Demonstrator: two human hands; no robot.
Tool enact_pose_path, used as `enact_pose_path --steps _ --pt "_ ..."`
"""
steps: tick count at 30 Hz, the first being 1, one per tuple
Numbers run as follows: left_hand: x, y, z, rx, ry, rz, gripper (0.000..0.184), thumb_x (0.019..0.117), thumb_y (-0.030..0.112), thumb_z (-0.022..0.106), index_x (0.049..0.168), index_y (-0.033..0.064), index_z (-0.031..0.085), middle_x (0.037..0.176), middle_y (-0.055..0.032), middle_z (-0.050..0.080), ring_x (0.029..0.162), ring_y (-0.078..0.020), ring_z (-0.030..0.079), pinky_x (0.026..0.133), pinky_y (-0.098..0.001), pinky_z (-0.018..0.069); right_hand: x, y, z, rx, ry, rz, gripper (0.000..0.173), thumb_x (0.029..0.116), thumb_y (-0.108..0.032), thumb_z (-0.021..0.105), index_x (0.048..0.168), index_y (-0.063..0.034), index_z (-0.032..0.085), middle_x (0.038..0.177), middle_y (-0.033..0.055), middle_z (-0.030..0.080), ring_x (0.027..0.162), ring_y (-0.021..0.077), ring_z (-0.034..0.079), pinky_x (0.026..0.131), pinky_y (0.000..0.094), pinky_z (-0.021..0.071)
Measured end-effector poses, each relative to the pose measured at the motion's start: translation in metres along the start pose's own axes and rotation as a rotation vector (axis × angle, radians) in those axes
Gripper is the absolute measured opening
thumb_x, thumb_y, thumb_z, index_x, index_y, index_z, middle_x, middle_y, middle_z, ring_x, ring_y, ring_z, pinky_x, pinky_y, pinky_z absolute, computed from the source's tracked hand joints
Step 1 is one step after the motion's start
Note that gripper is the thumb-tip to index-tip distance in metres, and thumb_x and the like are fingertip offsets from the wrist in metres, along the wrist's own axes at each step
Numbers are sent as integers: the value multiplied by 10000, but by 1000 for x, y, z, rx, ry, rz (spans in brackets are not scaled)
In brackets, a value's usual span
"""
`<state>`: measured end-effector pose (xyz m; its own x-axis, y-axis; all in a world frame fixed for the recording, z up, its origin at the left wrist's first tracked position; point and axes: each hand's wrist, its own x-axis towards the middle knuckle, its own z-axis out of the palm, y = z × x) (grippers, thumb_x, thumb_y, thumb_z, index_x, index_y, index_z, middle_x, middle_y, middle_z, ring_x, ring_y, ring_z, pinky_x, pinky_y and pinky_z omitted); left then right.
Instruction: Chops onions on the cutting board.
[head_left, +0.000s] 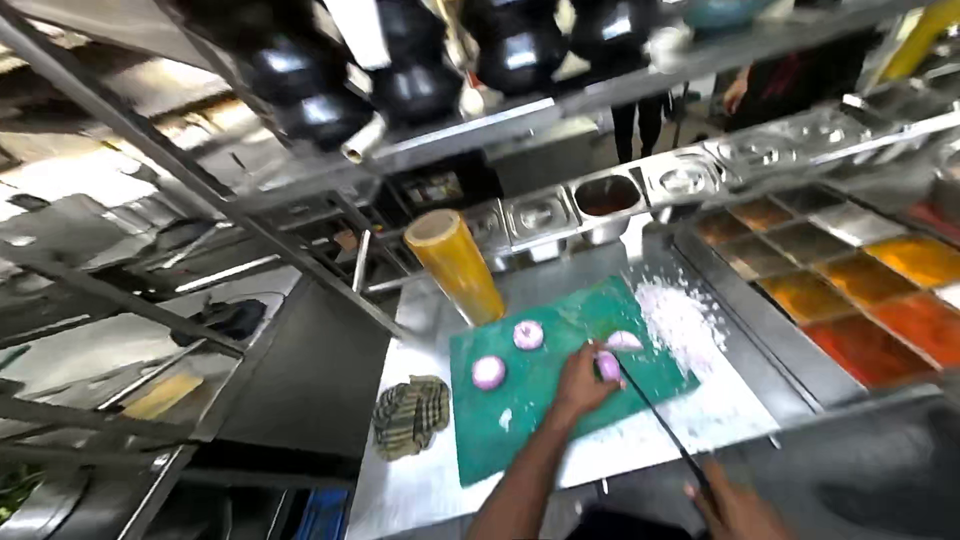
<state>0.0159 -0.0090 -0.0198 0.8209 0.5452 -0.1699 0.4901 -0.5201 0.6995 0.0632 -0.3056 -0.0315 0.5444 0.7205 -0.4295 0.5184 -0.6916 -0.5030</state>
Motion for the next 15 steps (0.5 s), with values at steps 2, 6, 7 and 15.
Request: enact_pose_path --steps 2,6,7,15 --pt "1 -5 2 4 41 -19 863 750 436 905 1446 93 527 1340 -101 662 1228 -255 645 1069 -489 525 2 -3 1 -7 6 24 542 1053 -486 482 1358 -40 522 924 223 709 847 438 716 739 624 565" --pt "-4 -12 1 46 130 37 929 668 509 937 1420 120 554 1443 -119 546 1259 -252 599 1040 -454 541 3 -8 4 -5 0 59 532 1054 -509 459 1340 -64 516 909 204 703 842 425 715 725 612 564" --pt "-5 -15 -1 18 146 68 853 681 482 939 1372 122 593 1443 -122 530 1227 -238 609 999 -428 564 3 -10 4 -9 -18 60 528 1055 -509 458 1339 -69 519 919 206 703 856 428 714 733 613 563" --pt "7 -25 -18 98 100 204 567 762 502 866 1192 164 717 1340 -61 611 1249 -211 583 1056 -439 517 8 -19 5 -59 -20 53 542 1060 -530 436 1328 -68 531 946 204 710 876 425 721 741 604 567"
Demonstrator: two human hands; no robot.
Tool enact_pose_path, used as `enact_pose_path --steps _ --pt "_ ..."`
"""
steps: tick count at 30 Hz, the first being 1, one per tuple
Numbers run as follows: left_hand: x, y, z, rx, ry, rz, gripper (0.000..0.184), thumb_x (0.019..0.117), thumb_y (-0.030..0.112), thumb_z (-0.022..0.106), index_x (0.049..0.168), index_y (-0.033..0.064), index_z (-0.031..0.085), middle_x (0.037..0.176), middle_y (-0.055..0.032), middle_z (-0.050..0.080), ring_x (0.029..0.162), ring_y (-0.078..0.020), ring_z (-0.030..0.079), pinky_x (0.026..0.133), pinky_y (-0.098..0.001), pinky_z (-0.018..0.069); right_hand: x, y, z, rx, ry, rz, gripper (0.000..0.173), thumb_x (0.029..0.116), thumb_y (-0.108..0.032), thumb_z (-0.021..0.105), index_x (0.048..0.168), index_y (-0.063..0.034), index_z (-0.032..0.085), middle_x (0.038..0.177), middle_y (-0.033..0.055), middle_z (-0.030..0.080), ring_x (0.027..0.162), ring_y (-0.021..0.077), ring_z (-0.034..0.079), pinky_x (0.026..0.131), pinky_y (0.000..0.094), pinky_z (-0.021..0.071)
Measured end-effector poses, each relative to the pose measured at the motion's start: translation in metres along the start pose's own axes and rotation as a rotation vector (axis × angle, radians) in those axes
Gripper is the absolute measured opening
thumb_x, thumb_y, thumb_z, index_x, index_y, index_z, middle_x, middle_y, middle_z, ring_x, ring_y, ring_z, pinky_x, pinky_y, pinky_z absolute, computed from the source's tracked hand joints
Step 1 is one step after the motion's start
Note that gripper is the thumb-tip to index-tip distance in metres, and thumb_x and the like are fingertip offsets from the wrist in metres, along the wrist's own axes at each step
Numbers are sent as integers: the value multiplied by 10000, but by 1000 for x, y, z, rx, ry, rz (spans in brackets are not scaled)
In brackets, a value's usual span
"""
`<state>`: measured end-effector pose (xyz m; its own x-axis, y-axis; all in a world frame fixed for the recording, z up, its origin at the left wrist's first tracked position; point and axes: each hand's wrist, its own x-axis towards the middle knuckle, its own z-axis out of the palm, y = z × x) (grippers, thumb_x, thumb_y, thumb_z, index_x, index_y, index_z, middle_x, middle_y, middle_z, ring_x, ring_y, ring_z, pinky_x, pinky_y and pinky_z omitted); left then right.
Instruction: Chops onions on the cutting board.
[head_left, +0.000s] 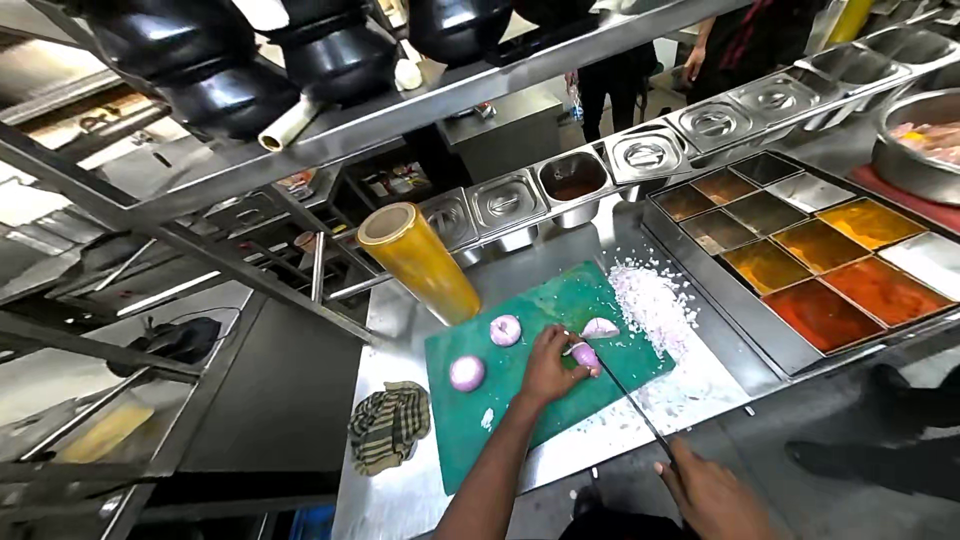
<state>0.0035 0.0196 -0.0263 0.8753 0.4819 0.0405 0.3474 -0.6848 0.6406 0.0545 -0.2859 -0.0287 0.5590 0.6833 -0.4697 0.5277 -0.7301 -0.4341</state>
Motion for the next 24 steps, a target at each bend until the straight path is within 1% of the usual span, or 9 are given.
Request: enact_pose_path --steps 2,4,6,8,10,12,14,18,24 --pt "1 6 -9 25 8 -123 708 706 562 889 1241 151 676 1384 -90 566 1223 -235 593 1018 -460 538 0 -2 -1 -11 75 -17 514 1056 -517 448 1298 -72 541 904 192 709 825 419 724 693 597 572" --pt "3 16 -18 -40 -99 -324 785 696 561 902 1271 107 622 1244 -93 643 1053 -238 666 928 -483 572 0 -6 -4 -17 112 -30 493 1050 -504 466 1270 -71 554 874 188 708 799 419 724 671 593 571" --pt "2 17 -14 -174 -164 -427 807 666 492 941 1258 76 586 1103 -92 707 989 -239 698 912 -490 580 1 -9 -7 -26 100 -24 499 1054 -508 461 1280 -72 552 888 192 710 817 422 725 683 595 572" --pt "0 17 -6 -293 -126 -458 830 636 360 983 1272 50 549 1104 -121 699 961 -245 707 888 -475 594 2 -11 -9 -41 69 -4 502 1054 -512 457 1296 -82 546 924 195 714 848 421 727 705 594 573" --pt "0 22 -4 -333 -49 -454 841 641 257 985 1307 47 516 1161 -137 670 927 -243 712 853 -452 610 1 -12 -11 -38 49 -2 503 1056 -505 462 1308 -77 543 942 199 715 858 423 727 717 600 574" --pt "0 26 -3 -326 -15 -417 852 660 194 971 1340 73 471 1184 -101 674 947 -206 718 850 -415 619 1 -12 -12 -27 47 -9 497 1058 -497 462 1306 -75 544 939 199 716 853 425 726 716 604 571" --pt "1 25 -3 -312 -28 -352 779 679 171 956 1308 85 504 1172 -68 690 947 -168 727 829 -374 635 1 -11 -11 -23 50 -18 497 1059 -498 460 1295 -70 545 927 200 713 850 426 725 712 605 570" --pt "3 21 -10 -185 -130 -221 451 771 276 893 1135 101 692 1156 -52 691 979 -148 686 850 -346 596 2 -10 -10 -19 46 -18 493 1058 -489 467 1297 -65 546 925 204 713 854 426 725 721 598 571" --pt "14 17 -16 30 -234 -7 411 821 359 858 1116 109 718 1158 -61 676 1017 -160 664 921 -351 570 -1 -16 -13 -45 81 -13 482 1059 -489 457 1285 -72 547 901 198 710 831 429 726 694 590 573"
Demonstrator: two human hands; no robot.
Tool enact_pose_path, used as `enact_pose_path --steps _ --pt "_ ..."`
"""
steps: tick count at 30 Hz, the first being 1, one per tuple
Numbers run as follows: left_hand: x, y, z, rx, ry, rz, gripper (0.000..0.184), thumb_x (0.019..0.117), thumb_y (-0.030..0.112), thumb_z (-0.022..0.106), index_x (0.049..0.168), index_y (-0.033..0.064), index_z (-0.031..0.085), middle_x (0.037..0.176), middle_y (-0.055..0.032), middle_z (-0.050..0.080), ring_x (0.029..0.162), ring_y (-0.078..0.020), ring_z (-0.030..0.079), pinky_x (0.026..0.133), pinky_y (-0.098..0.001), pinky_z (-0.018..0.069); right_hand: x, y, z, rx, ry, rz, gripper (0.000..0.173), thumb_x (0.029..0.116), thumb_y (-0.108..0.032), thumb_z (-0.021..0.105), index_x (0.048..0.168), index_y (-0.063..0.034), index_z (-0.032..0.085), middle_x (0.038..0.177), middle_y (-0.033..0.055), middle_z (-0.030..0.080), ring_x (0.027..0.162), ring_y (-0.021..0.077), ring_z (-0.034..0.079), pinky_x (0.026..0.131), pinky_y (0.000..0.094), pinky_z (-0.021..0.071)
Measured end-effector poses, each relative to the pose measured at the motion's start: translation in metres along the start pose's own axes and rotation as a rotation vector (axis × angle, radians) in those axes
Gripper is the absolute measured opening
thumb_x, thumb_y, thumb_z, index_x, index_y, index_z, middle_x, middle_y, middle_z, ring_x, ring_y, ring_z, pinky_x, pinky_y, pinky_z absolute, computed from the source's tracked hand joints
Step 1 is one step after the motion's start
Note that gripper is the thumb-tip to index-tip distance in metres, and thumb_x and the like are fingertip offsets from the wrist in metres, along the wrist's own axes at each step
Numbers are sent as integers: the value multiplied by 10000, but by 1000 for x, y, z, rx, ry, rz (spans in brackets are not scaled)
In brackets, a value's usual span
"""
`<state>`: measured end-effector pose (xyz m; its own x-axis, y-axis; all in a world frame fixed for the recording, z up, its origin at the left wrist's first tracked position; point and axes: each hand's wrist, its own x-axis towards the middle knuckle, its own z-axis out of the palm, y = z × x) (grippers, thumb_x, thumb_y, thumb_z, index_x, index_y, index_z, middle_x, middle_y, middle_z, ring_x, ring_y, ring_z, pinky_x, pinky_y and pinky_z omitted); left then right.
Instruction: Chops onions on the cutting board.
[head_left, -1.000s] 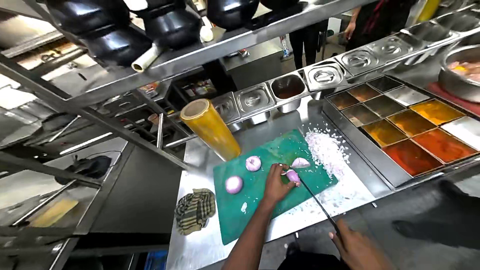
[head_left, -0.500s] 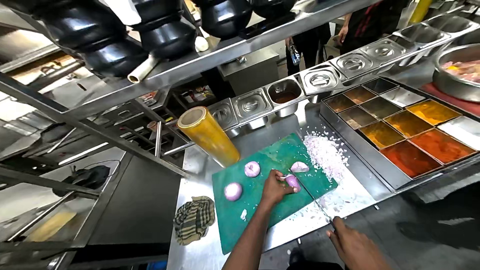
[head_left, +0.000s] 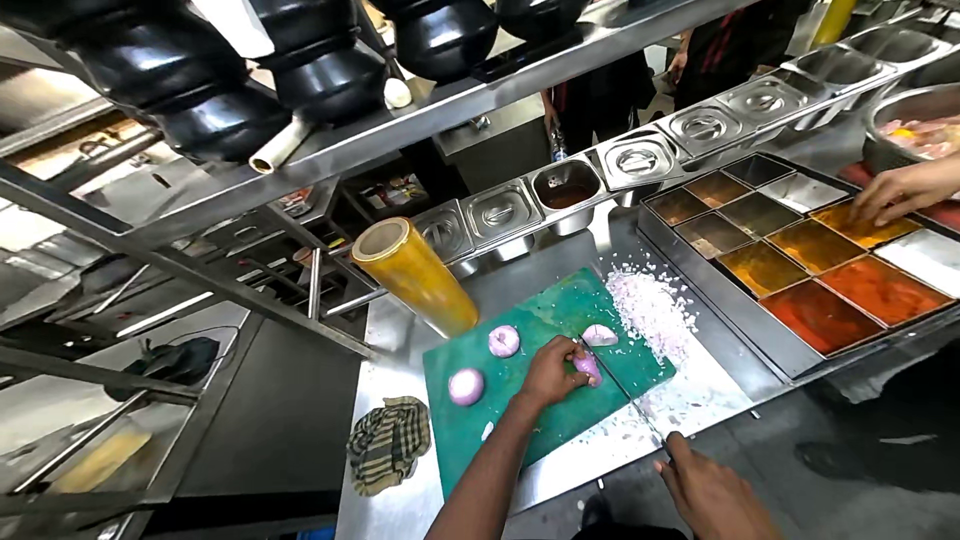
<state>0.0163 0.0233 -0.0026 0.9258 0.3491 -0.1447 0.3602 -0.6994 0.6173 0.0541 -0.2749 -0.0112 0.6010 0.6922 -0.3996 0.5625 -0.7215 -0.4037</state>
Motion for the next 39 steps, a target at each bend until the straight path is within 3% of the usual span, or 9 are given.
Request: enact_pose_path --steps 7,14,21,27,33,39 --pt "7 -6 -4 -14 -34 70 433 793 372 886 1088 99 724 1104 -55 688 973 -153 664 891 -352 569 -4 -5 4 -26 -2 -6 460 1065 -465 448 1279 -72 550 894 206 708 819 442 724 674 595 574" --pt "8 -9 -1 -12 -48 75 441 800 382 888 1102 106 723 1122 -47 678 972 -136 663 857 -327 577 36 -32 -7 -18 -122 44 420 1089 -420 395 1339 -93 476 993 185 696 954 402 719 799 557 575" --pt "7 -9 -1 -43 -41 102 431 803 349 892 1107 90 730 1134 -67 684 997 -156 676 878 -351 589 -3 4 34 3 -105 60 463 1073 -415 439 1346 -47 507 943 219 713 887 439 727 748 595 575" --pt "6 -12 1 -76 -4 138 414 797 309 901 1091 75 726 1125 -83 682 996 -166 676 867 -350 591 24 -32 -4 -48 -64 47 394 1082 -395 410 1307 -82 489 929 169 693 891 388 725 757 543 579" --pt "5 -11 1 -65 2 151 406 820 304 885 1125 87 726 1148 -96 686 1024 -199 679 878 -392 594 17 -14 22 -23 -118 92 417 1071 -390 440 1353 -87 481 929 181 712 893 402 731 767 565 580" --pt "7 -13 2 -96 10 155 389 808 289 889 1085 72 724 1113 -99 683 977 -192 682 839 -378 596 38 -45 -20 -87 -119 53 404 1088 -399 395 1319 -78 477 950 175 691 923 390 720 792 549 572"
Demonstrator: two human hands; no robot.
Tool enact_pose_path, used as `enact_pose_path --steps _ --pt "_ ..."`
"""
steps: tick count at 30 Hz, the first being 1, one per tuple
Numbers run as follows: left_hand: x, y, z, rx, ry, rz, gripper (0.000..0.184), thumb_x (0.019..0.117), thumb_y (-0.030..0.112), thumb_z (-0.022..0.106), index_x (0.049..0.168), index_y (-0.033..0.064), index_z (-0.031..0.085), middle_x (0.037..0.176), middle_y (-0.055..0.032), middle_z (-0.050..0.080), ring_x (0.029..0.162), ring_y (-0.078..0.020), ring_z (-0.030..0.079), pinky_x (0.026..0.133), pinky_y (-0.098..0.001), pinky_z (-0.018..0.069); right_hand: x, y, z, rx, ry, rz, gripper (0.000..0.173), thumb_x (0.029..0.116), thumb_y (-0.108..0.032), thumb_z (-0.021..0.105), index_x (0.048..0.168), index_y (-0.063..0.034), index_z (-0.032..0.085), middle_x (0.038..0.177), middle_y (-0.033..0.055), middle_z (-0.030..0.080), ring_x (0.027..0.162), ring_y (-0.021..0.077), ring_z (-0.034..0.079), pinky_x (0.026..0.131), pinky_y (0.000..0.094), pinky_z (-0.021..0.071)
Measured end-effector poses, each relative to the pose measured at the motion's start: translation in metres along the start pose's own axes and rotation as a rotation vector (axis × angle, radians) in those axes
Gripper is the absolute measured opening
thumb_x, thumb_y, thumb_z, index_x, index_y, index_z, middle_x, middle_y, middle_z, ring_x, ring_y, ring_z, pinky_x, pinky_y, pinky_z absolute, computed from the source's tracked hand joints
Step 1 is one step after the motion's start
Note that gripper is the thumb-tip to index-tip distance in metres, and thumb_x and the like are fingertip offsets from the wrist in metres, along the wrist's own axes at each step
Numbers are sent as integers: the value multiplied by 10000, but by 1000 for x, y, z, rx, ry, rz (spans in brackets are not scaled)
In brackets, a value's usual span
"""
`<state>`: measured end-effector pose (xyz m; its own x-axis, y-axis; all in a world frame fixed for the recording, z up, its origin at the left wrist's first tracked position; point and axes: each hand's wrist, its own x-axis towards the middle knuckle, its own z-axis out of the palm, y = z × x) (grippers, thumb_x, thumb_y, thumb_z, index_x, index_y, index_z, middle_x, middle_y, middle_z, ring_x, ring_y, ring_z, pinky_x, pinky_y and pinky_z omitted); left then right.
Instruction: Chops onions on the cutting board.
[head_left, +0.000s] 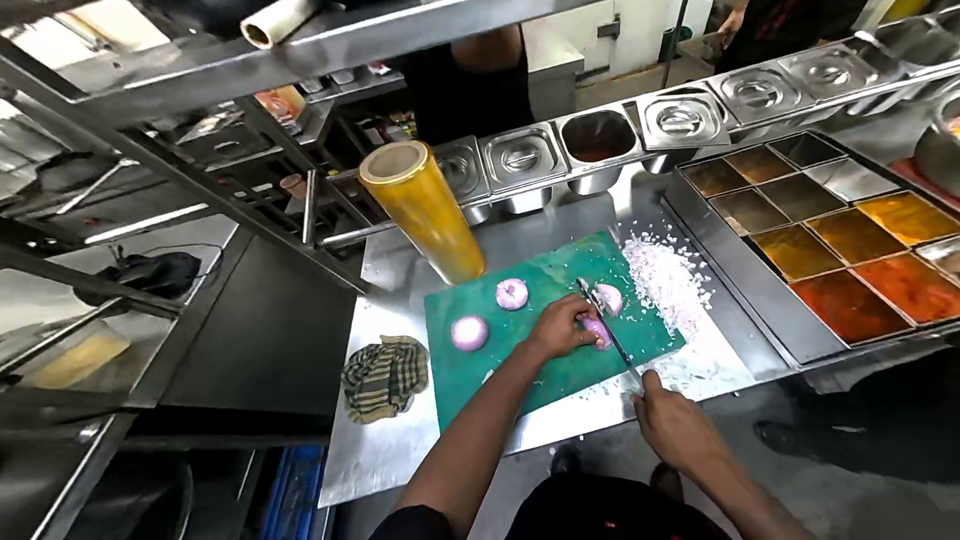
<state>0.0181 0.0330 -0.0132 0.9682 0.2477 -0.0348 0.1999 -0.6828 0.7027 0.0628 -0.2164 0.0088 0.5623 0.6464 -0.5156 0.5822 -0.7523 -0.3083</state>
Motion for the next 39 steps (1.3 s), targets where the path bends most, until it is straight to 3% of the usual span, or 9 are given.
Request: enact_pose_path --steps 6,12,18,24,29,36,39 --pt "0 -1 1 -10 11 3 392 814 290 884 1104 80 725 1113 -93 682 964 -188 683 847 -378 598 -18 30 51 59 -17 46 424 1072 -391 447 1371 -91 466 902 164 705 857 377 730 761 543 584" --pt "-1 1 0 -1 20 19 409 815 300 885 1102 62 719 1111 -107 682 980 -201 685 861 -392 595 -4 -1 1 -14 -4 15 389 1088 -399 397 1312 -92 477 920 151 685 901 364 719 783 531 570" --pt "-2 -1 1 1 44 30 388 811 280 887 1096 71 726 1106 -95 686 1000 -198 682 882 -393 590 -11 23 46 25 -27 38 417 1077 -381 435 1370 -86 464 911 162 706 879 378 731 777 540 582" --pt "-4 -5 6 -10 72 43 425 802 314 896 1090 54 725 1104 -106 694 999 -208 693 890 -416 598 -5 -4 -4 -13 -19 4 380 1086 -378 408 1314 -82 480 925 160 689 916 370 717 799 536 565" --pt "-4 -5 5 -10 92 62 412 795 301 903 1081 59 730 1087 -95 696 992 -197 692 888 -400 598 -17 22 49 38 -23 40 433 1074 -386 441 1377 -78 460 886 161 698 846 371 727 758 538 582" --pt "-7 -6 7 -49 131 58 412 781 296 913 1049 45 725 1081 -103 697 970 -198 702 850 -388 613 -10 -6 -4 -19 -12 0 355 1089 -383 405 1276 -94 494 914 137 683 903 347 716 786 521 566" --pt "-8 -9 9 -54 159 72 417 774 312 917 1036 49 726 1071 -98 700 958 -191 701 833 -380 612 -5 -11 -7 -49 -29 -1 342 1091 -381 397 1255 -97 492 915 132 678 912 338 714 791 510 563"
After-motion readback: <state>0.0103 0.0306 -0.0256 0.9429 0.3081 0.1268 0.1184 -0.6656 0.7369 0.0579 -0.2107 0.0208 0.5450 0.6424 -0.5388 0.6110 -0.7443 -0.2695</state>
